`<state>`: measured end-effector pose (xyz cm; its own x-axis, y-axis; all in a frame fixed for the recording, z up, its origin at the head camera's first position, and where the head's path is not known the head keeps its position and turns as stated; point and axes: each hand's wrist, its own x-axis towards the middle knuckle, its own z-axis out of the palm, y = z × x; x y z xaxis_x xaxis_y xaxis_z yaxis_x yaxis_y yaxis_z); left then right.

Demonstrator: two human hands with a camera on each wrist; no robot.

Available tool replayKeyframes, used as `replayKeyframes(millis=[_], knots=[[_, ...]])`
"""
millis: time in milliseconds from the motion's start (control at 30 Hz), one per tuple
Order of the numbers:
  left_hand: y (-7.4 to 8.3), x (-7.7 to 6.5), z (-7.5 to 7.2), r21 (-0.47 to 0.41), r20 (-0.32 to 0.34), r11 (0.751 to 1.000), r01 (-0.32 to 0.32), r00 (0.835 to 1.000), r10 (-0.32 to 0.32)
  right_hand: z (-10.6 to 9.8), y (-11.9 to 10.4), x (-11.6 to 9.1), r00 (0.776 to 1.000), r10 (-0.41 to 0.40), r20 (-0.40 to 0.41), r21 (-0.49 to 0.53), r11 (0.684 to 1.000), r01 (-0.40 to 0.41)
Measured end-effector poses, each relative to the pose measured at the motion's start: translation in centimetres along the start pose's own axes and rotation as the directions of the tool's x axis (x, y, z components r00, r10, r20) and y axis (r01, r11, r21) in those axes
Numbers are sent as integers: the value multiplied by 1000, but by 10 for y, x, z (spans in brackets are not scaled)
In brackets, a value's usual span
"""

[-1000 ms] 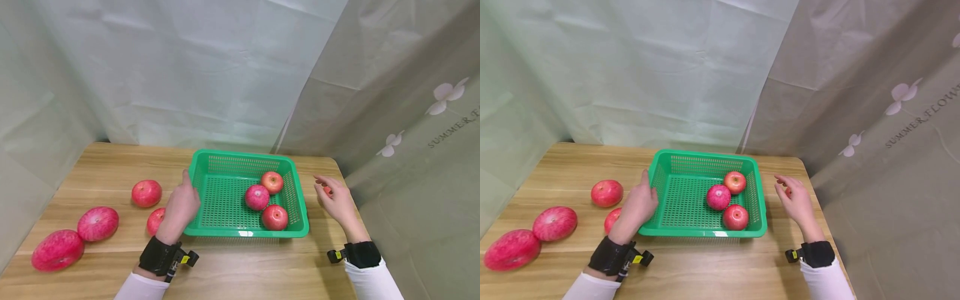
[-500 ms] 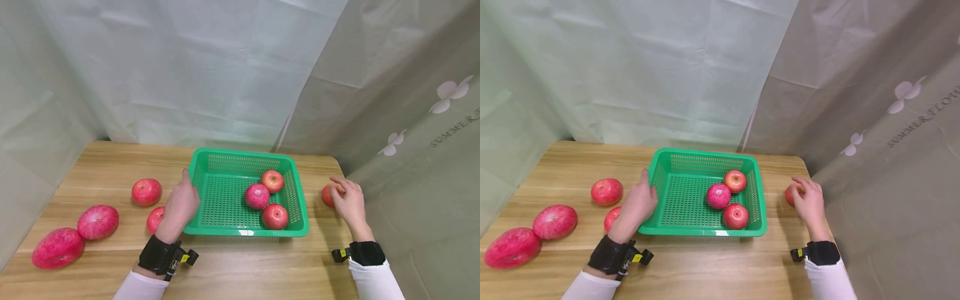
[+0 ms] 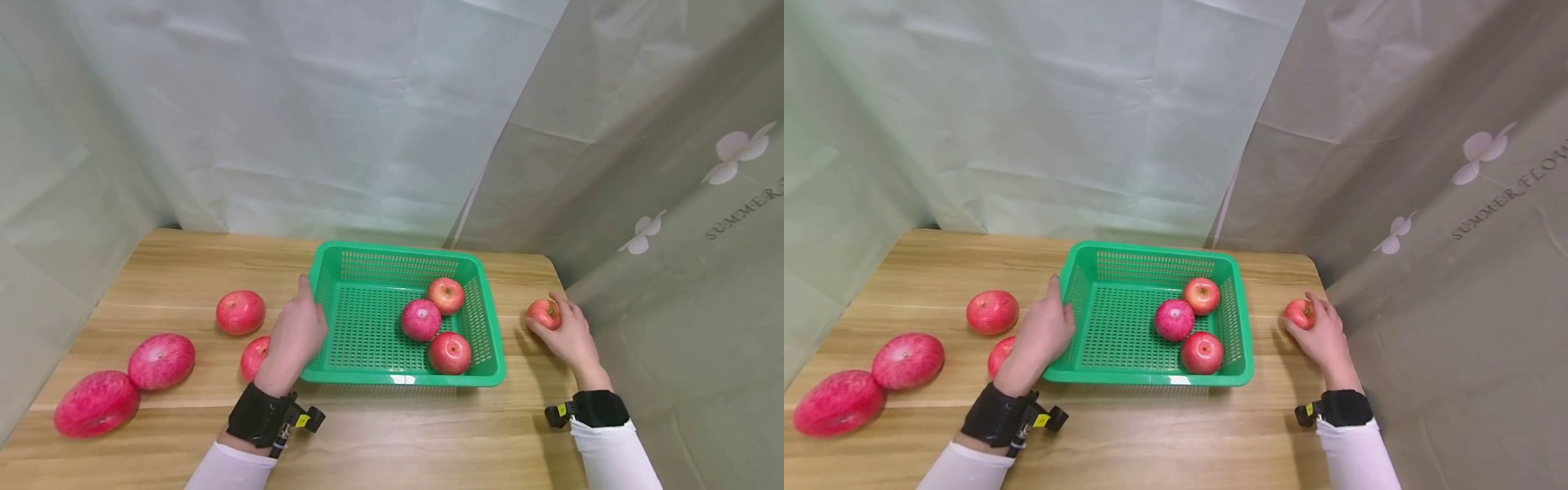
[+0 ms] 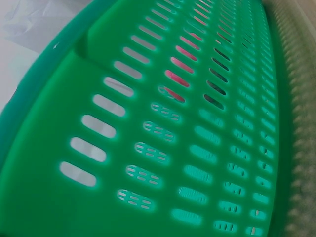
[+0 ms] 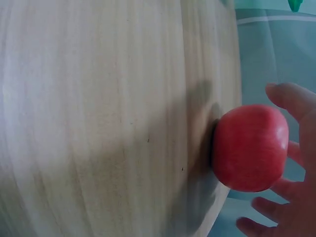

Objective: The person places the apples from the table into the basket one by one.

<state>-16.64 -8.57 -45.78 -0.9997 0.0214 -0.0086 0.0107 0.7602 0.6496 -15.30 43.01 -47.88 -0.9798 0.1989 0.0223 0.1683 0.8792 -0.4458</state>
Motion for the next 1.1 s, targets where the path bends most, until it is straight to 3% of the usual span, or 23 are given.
replayKeyframes(millis=[200, 467, 800, 1100], knots=[[-1, 0, 0, -2, -2, 1000, -3, 1000, 3, 3, 3, 11, 1000, 8, 19, 57, 998, -9], [-1, 0, 0, 6, 0, 1000, -5, 1000, 5, 3, -4, 22, 998, 13, 55, 14, 1000, -13], [-1, 1, 0, 5, 3, 1000, 6, 1000, -6, 4, -9, 21, 992, 77, 100, -42, 996, -73], [-1, 1, 0, 6, 0, 1000, 2, 1000, -2, 20, -5, 23, 994, 109, 26, -53, 993, -107]])
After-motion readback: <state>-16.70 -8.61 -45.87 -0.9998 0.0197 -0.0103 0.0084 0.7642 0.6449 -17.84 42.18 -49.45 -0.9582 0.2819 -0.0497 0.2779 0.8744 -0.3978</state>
